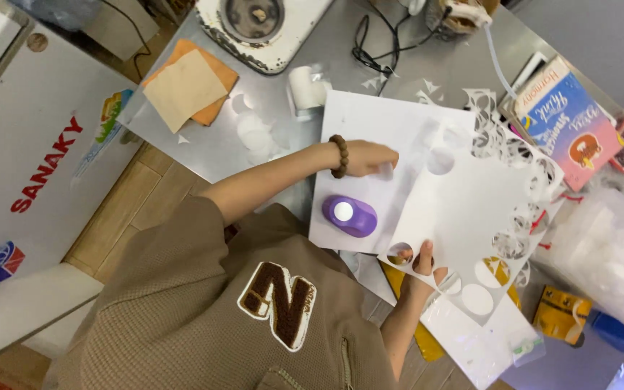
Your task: Using a circular craft punch to cut circles from a sheet of white paper.
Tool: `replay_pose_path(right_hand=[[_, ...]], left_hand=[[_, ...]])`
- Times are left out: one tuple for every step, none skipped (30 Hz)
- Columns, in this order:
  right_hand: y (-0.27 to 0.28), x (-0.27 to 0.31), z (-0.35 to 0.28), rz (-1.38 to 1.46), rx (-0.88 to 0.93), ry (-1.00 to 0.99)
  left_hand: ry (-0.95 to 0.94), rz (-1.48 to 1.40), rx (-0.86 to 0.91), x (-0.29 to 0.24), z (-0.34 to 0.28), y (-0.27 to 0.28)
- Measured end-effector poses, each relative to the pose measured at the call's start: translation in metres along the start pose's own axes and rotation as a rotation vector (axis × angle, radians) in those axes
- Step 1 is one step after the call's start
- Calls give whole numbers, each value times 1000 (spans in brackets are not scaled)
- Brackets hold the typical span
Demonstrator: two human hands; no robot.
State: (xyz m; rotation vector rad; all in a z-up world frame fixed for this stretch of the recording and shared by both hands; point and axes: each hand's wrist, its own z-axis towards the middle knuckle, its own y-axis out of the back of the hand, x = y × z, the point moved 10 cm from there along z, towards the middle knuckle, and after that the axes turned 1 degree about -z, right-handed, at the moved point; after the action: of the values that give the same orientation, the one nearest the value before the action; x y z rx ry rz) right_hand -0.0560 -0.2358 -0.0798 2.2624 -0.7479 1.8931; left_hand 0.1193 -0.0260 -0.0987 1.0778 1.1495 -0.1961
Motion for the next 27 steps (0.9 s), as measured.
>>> replay_pose_path(right_hand=[[0,-2,1,-4,22,-3],[6,-5,3,-33,-14,-13],[13,-7,5,-62,-51,-21],[8,-5,6,-65,-31,-22],[9,-7,5,-54,-80,-59],[11,-8,5,-42,-128,-96],[15,-15,7,-46,-115,-98],[18,-19,10,2,-96,-82],[20,-24,13,52,-80,-66],[20,-26,15,51,-68,-65],[22,-28,14,55,-58,-67],[24,-31,15,59,-48,-68],[23,-32,14,60,-50,-66],[27,-34,14,41,-93,-79],[33,-36,11,23,-141,-91],[28,-34,9,24,-150,-88],[24,-32,6,50,-143,-87],[21,-29,3,77,-136,-86],[25,-32,2,79,-147,-84],[28,-36,1,96,-148,-90],[29,-40,1,116,-146,-96],[32,-43,3,121,-155,-95],[36,-48,3,135,-163,-119],[39,-54,3,149,-172,-142],[38,-53,1,152,-180,-140],[37,-52,1,140,-177,-139],[36,-51,-1,133,-180,-136]], left_hand=[[12,2,-19,6,-13,28],[-64,-20,-247,3,-29,75],[-146,-39,-472,0,-50,121],[-137,-33,-489,8,-61,141],[4,-20,-609,28,-76,170],[148,-9,-727,48,-93,197],[155,-7,-739,62,-99,203],[266,103,-739,81,-105,208],[375,214,-734,99,-111,215],[379,216,-744,123,-107,207],[339,421,-663,137,-94,193],[297,623,-575,153,-80,177],[294,623,-574,166,-75,167],[257,645,-510,178,-66,151],[217,666,-441,189,-55,132],[209,664,-437,204,-51,123],[206,692,-431,218,-47,112],[202,721,-425,232,-42,99],[193,720,-418,224,-46,94],[248,803,-431,219,-52,92],[305,890,-445,215,-60,92],[297,892,-439,215,-63,89],[231,918,-470,208,-67,85],[164,942,-500,201,-72,80],[157,941,-496,183,-75,89],[173,981,-491,167,-79,98],[183,1022,-483,150,-79,107]])
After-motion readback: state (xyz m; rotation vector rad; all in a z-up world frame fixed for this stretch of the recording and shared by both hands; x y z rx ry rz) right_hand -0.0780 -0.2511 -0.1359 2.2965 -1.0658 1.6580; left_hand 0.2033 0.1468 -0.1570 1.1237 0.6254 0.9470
